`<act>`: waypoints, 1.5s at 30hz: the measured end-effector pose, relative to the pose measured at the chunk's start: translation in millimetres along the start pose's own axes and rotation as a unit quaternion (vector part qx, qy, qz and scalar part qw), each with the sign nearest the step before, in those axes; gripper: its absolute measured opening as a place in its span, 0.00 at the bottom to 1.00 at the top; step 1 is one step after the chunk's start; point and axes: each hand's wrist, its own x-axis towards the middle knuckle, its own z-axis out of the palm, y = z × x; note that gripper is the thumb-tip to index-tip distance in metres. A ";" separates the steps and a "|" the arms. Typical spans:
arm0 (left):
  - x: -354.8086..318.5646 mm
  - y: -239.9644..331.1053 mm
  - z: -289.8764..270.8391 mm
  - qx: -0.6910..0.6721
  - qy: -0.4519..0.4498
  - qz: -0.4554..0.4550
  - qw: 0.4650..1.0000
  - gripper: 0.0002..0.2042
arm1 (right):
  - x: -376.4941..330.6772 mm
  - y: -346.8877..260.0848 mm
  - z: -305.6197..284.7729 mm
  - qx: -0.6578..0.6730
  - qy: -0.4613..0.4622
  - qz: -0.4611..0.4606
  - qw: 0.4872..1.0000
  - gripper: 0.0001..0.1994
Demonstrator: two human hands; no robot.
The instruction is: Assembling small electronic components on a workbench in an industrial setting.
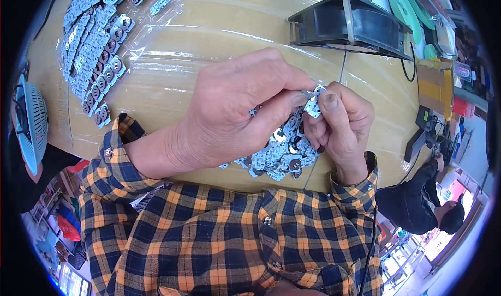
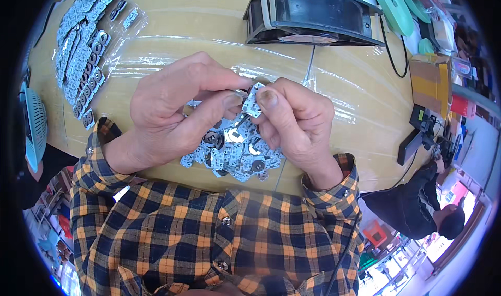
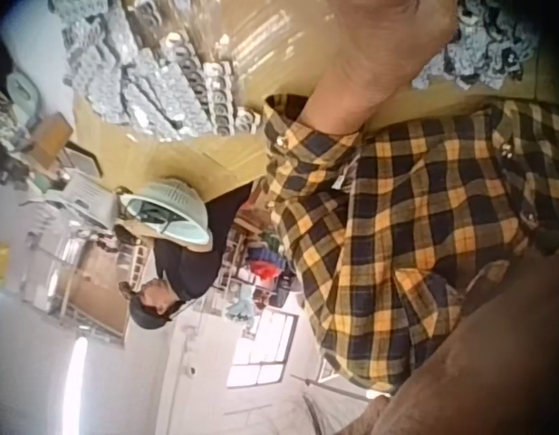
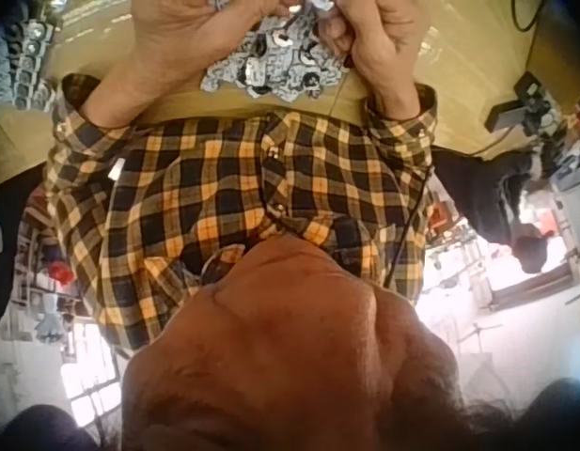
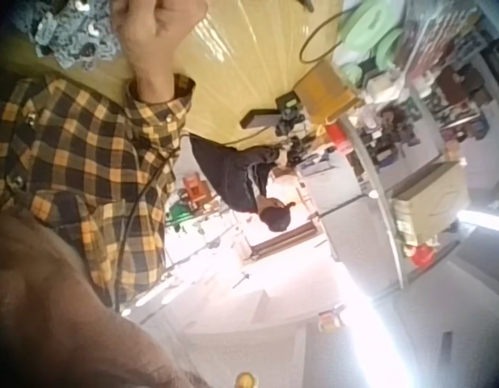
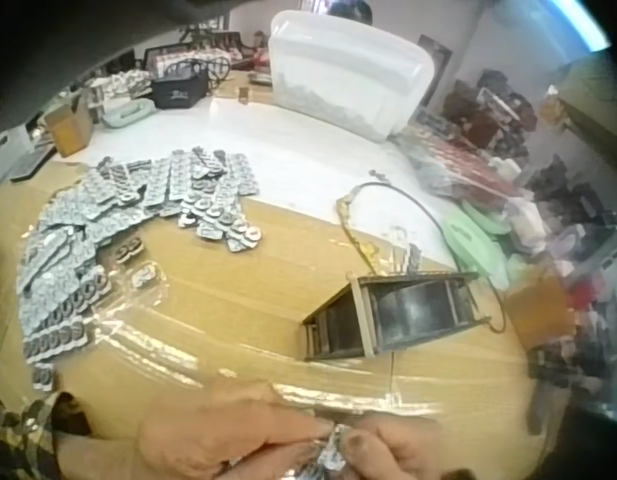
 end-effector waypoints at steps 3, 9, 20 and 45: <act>1.2 2.5 1.5 0.009 0.014 0.028 0.999 0.11 | -4.4 -4.7 -0.2 -0.014 -0.002 -0.005 1.000 0.14; 2.0 1.0 5.2 0.006 0.041 0.030 0.999 0.11 | -0.8 -2.3 -3.5 0.010 -0.017 -0.005 1.000 0.14; 0.6 1.9 4.3 -0.026 0.058 -0.018 0.998 0.11 | 0.1 -2.4 -3.9 -0.007 -0.003 -0.009 1.000 0.14; 1.9 8.8 8.1 0.066 -0.055 0.003 0.996 0.08 | 0.6 10.2 -11.8 -0.137 -0.003 -0.081 0.987 0.10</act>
